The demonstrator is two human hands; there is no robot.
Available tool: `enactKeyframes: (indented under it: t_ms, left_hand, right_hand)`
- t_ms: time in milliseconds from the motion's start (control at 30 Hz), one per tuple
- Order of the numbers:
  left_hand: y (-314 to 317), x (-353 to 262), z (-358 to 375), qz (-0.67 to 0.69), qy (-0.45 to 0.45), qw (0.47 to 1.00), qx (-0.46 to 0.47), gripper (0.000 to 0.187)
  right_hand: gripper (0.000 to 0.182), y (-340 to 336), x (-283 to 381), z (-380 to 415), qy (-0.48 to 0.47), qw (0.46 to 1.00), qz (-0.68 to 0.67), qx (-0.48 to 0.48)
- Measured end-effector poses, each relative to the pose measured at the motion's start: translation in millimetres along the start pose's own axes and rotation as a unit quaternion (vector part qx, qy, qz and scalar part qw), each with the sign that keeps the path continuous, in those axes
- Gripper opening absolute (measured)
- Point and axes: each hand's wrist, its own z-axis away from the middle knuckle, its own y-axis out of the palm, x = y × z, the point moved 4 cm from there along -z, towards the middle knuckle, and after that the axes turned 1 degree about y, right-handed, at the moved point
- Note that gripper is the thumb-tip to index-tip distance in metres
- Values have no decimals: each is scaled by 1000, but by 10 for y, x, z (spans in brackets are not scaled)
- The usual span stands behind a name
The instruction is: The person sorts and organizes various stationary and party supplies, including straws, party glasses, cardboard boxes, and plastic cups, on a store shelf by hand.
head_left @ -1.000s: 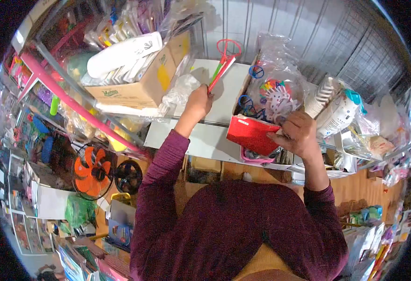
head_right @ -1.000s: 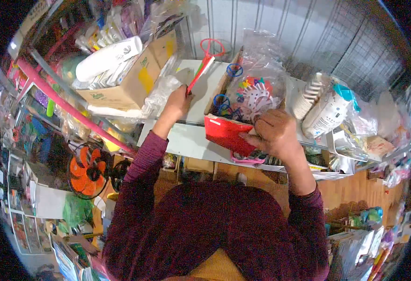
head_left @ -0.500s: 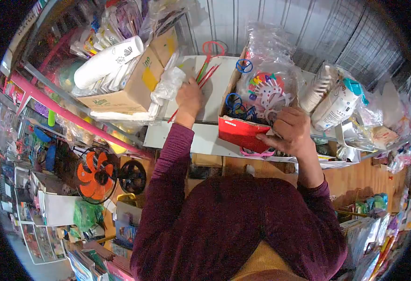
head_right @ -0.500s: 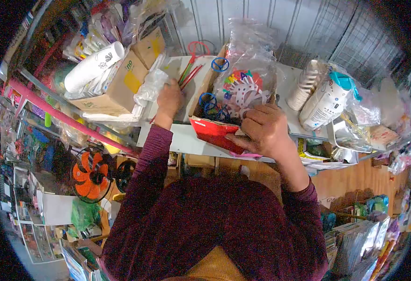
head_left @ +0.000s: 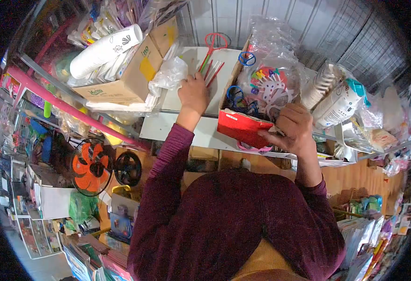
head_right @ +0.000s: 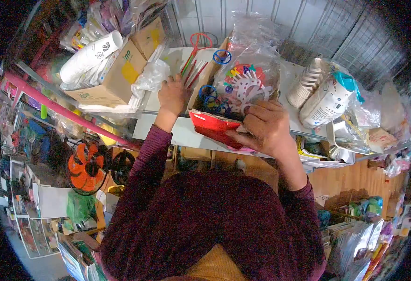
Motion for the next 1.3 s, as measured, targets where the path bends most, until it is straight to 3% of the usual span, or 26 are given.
enactKeyframes:
  t_ms: [367, 467, 533, 567, 600, 667, 700, 733, 767, 800, 833, 900, 933, 1000, 1133, 1200, 1300]
  left_hand:
    - [-197, -96, 162, 27, 53, 998, -19, 30]
    - [-556, -129, 239, 117, 96, 986, -72, 27]
    - [-820, -157, 281, 256, 175, 940, -145, 26]
    - [-943, -174, 298, 330, 185, 916, -135, 31]
    - [-1065, -214, 334, 334, 191, 913, -135, 31]
    - [-1335, -313, 468, 400, 296, 855, -147, 42]
    - [-1424, -349, 532, 403, 300, 852, -148, 42]
    - [-1489, -430, 615, 403, 342, 841, -114, 48]
    - [-1513, -506, 683, 402, 383, 828, -81, 54]
    - [-1512, -535, 723, 403, 386, 825, -82, 54]
    - [-1484, -581, 765, 385, 402, 829, -60, 59]
    - [-1421, -665, 815, 344, 420, 839, -41, 66]
    - [-1386, -693, 825, 346, 423, 837, -40, 66]
    - [-1296, -726, 823, 295, 408, 863, -44, 64]
    - [-1274, -743, 824, 282, 398, 871, -53, 51]
    - [-1242, -745, 821, 280, 391, 875, -66, 49]
    - [-1218, -749, 834, 278, 379, 880, -67, 48]
  right_hand:
    - [37, 8, -10, 8, 6, 1000, -1, 6]
    - [38, 9, -19, 6, 6, 1000, -1, -12]
    - [40, -5, -18, -4, -10, 1000, -22, 10]
    - [39, -13, -34, 11, -8, 999, -43, 23]
    - [39, -34, -45, 10, -4, 999, -37, 23]
    - [40, -85, -69, -22, 4, 988, -157, -5]
    - [44, -122, -149, 15, 29, 974, -221, 25]
    - [44, -158, -178, 6, 31, 976, -216, 24]
    - [45, -222, -262, -13, 101, 973, -207, -16]
    - [46, -282, -347, -36, 169, 964, -198, -58]
    - [46, -329, -390, -106, 170, 964, -194, -59]
    - [55, -394, -635, -231, 294, 951, -86, -37]
    - [55, -369, -802, -268, 297, 951, -83, -38]
    - [65, -182, -1121, -320, 178, 977, 102, 58]
    - [69, 146, -1361, -369, 184, 968, 99, 141]
    - [72, 141, -1207, -503, 290, 930, 73, 213]
    - [73, 168, -1200, -516, 266, 946, 19, 182]
